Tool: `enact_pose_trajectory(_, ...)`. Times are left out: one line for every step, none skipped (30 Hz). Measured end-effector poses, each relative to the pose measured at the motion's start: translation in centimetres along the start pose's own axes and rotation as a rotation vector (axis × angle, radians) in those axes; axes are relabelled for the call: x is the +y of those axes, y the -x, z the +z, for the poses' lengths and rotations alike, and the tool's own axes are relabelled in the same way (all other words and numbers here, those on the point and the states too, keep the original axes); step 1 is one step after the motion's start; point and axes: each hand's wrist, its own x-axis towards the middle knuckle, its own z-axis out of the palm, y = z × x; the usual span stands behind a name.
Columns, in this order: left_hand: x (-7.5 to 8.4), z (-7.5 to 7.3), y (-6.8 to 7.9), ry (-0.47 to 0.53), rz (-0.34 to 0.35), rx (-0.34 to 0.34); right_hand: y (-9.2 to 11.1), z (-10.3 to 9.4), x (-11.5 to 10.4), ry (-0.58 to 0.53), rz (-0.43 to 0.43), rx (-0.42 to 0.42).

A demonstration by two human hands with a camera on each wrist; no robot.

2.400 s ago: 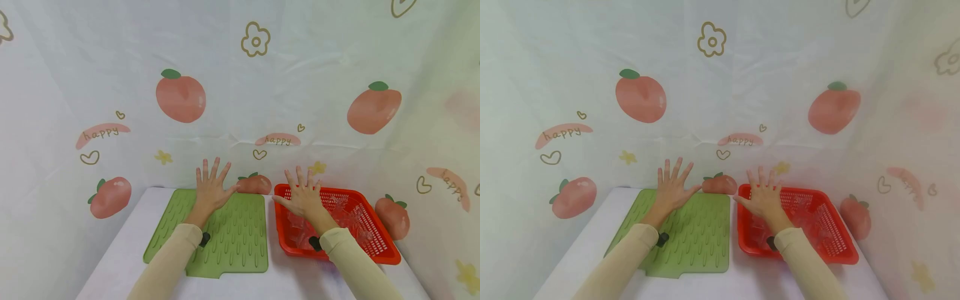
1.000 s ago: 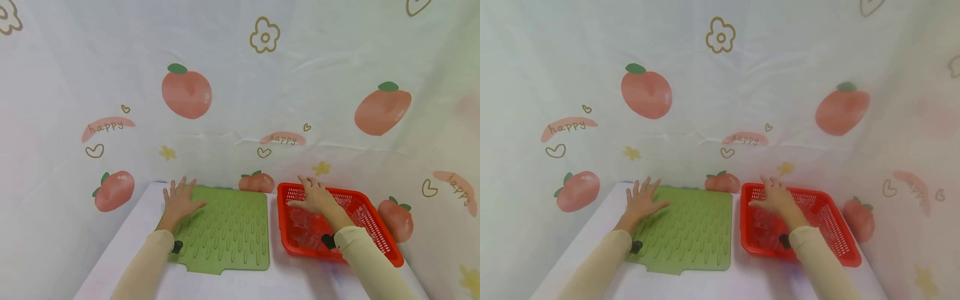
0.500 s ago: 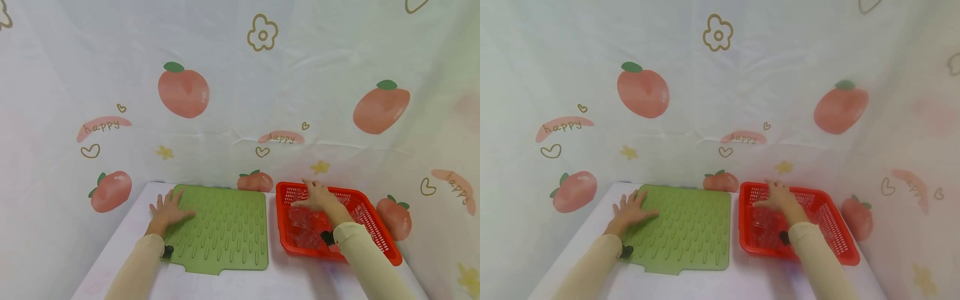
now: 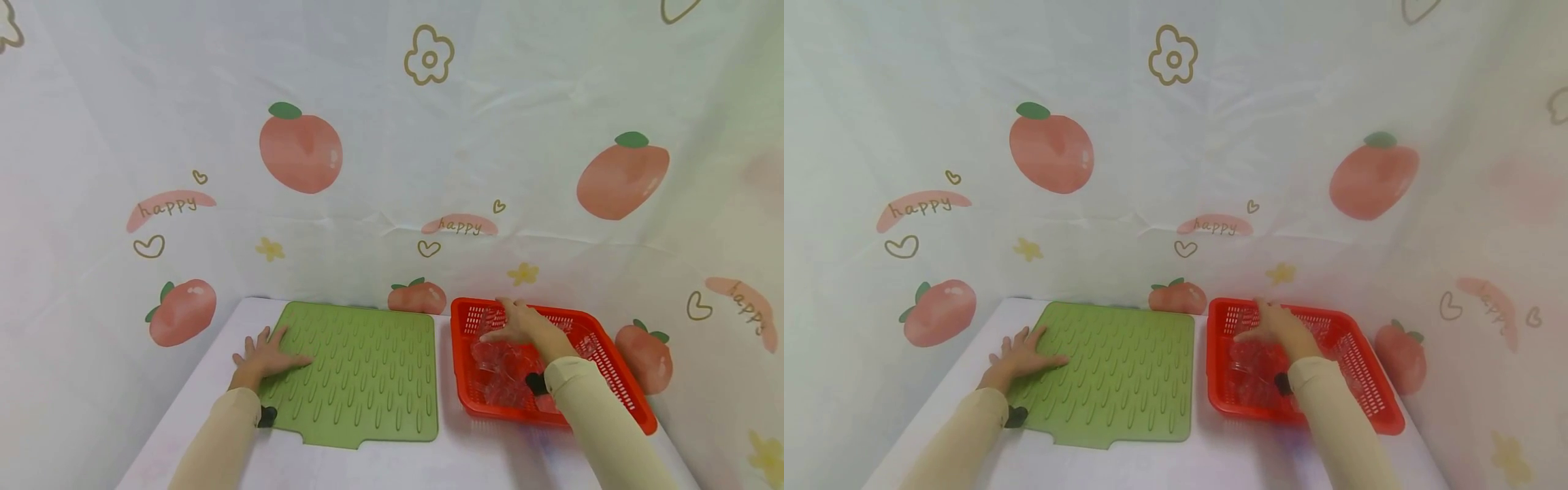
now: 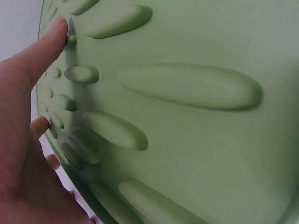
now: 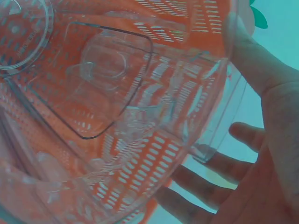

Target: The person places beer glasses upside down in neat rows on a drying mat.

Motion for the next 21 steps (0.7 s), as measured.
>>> enact_pose_trajectory(0.0,-0.1,0.1,-0.003,0.002,-0.003,-0.1,-0.1,-0.1,0.004,-0.005,-0.009)
enact_pose_trajectory(0.0,-0.1,0.1,-0.008,0.002,-0.003,-0.1,-0.2,-0.2,0.006,-0.006,-0.017)
enact_pose_trajectory(0.0,-0.1,0.2,-0.010,0.004,-0.001,-0.2,-0.3,-0.3,0.015,-0.010,-0.025)
enact_pose_trajectory(0.0,-0.1,0.2,-0.013,0.006,0.004,-0.2,-0.5,-0.4,0.022,-0.013,-0.032)
enact_pose_trajectory(0.0,-0.1,0.3,-0.014,0.007,0.008,-0.3,-0.6,-0.5,0.026,-0.016,-0.038)
enact_pose_trajectory(0.1,0.0,0.2,-0.013,0.011,0.013,-0.3,-0.8,-0.6,0.030,-0.009,-0.044)
enact_pose_trajectory(0.0,0.0,0.3,-0.009,0.012,0.020,-0.3,-0.9,-0.8,0.036,-0.003,-0.053)
enact_pose_trajectory(0.0,0.1,0.3,-0.002,0.015,0.034,-0.4,-1.0,-1.0,0.042,0.003,-0.062)
enact_pose_trajectory(0.0,0.1,0.4,0.001,0.017,0.041,-0.4,-1.1,-1.1,0.049,0.004,-0.072)
enact_pose_trajectory(0.0,0.1,0.4,0.004,0.020,0.048,-0.4,-1.2,-1.2,0.051,0.009,-0.083)
enact_pose_trajectory(0.0,0.1,0.3,0.006,0.022,0.051,-0.4,-1.3,-1.3,0.051,0.019,-0.091)
enact_pose_trajectory(0.0,0.2,0.3,0.006,0.023,0.054,-0.5,-1.4,-1.3,0.053,0.026,-0.097)
enact_pose_trajectory(0.0,0.2,0.3,0.008,0.020,0.056,-0.5,-1.4,-1.4,0.055,0.027,-0.103)
enact_pose_trajectory(-0.2,0.5,0.0,0.001,0.024,0.071,-0.5,-1.4,-1.4,0.053,0.024,-0.107)
enact_pose_trajectory(-0.2,0.5,-0.1,-0.002,0.024,0.066,-0.6,-1.4,-1.4,0.053,0.022,-0.111)
enact_pose_trajectory(-0.3,0.6,-0.2,0.002,0.024,0.065,-0.6,-1.4,-1.4,0.052,0.018,-0.110)
enact_pose_trajectory(-0.6,0.7,-0.4,0.009,0.027,0.071,-0.6,-1.4,-1.5,0.053,0.012,-0.109)
enact_pose_trajectory(-0.7,0.8,-0.4,0.012,0.026,0.073,-0.7,-1.3,-1.5,0.052,0.004,-0.109)
enact_pose_trajectory(-0.9,0.9,-0.6,0.020,0.028,0.078,-0.7,-1.2,-1.5,0.054,-0.004,-0.108)
enact_pose_trajectory(-1.0,1.0,-0.7,0.019,0.031,0.082,-0.7,-1.1,-1.5,0.057,-0.015,-0.106)
enact_pose_trajectory(-1.2,1.0,-0.7,0.024,0.028,0.075,-0.8,-1.1,-1.4,0.061,-0.025,-0.103)
